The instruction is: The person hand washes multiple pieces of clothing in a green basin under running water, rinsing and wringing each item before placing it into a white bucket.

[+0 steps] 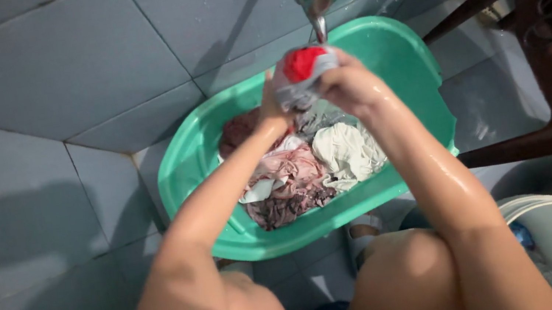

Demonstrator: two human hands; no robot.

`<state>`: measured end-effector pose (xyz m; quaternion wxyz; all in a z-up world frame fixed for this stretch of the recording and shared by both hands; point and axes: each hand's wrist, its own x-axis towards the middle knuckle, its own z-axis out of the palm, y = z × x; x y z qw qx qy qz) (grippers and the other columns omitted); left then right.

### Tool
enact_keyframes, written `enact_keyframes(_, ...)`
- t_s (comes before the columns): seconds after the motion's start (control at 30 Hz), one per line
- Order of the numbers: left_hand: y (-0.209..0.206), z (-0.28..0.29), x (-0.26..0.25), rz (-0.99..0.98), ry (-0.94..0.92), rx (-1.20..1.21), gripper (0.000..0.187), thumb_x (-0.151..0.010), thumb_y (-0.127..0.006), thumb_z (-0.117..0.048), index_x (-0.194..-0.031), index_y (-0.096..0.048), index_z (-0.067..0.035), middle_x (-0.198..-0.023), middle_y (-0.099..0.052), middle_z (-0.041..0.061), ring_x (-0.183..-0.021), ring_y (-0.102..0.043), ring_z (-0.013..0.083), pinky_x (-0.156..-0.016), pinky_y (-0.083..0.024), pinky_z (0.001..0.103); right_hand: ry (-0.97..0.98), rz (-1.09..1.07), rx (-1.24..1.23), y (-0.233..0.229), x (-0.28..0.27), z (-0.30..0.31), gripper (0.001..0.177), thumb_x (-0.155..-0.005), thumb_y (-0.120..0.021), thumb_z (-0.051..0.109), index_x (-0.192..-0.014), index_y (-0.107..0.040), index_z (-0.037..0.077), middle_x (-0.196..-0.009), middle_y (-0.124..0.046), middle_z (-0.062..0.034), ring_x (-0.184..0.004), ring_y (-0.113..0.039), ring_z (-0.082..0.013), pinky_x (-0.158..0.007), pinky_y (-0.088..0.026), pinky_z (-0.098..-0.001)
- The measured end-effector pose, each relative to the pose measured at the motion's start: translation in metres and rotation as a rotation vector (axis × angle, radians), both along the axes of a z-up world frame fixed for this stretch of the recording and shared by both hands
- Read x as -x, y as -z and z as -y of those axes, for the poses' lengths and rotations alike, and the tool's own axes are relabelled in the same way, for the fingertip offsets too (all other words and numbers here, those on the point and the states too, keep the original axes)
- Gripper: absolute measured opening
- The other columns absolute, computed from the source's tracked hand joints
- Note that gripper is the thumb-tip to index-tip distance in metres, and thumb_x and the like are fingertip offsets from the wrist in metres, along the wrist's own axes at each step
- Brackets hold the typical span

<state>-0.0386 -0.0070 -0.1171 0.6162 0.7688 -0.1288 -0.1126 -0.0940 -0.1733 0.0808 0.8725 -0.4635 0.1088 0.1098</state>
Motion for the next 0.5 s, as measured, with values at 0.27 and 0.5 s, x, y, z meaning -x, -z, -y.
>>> enact_keyframes(0.27,-0.087,0.015,-0.001,-0.088,-0.289,0.337,0.036,-0.095,-0.052,-0.001,-0.129,-0.064,-0.002,-0.111,-0.074,0.016,-0.097,-0.068,0.0308,-0.080,-0.053,0.041,-0.126,-0.367,-0.125,0.029,0.020,0.033,0.063,-0.075,-0.052,0.020,-0.135,-0.047,0.002,-0.127,-0.065,-0.0234,-0.122,-0.061,-0.0442,-0.111,-0.042,-0.0648)
enact_keyframes(0.5,-0.171,0.031,0.082,0.305,0.018,0.343,0.058,-0.084,-0.076,-0.005,-0.139,-0.060,-0.010,-0.133,-0.067,0.010,-0.124,-0.064,0.0216,-0.107,-0.051,0.034,-0.283,0.230,-0.794,0.176,-0.006,0.014,0.074,-0.102,-0.041,0.069,-0.130,-0.054,0.002,-0.120,-0.064,-0.0226,-0.108,-0.063,-0.0378,-0.096,-0.054,-0.0518)
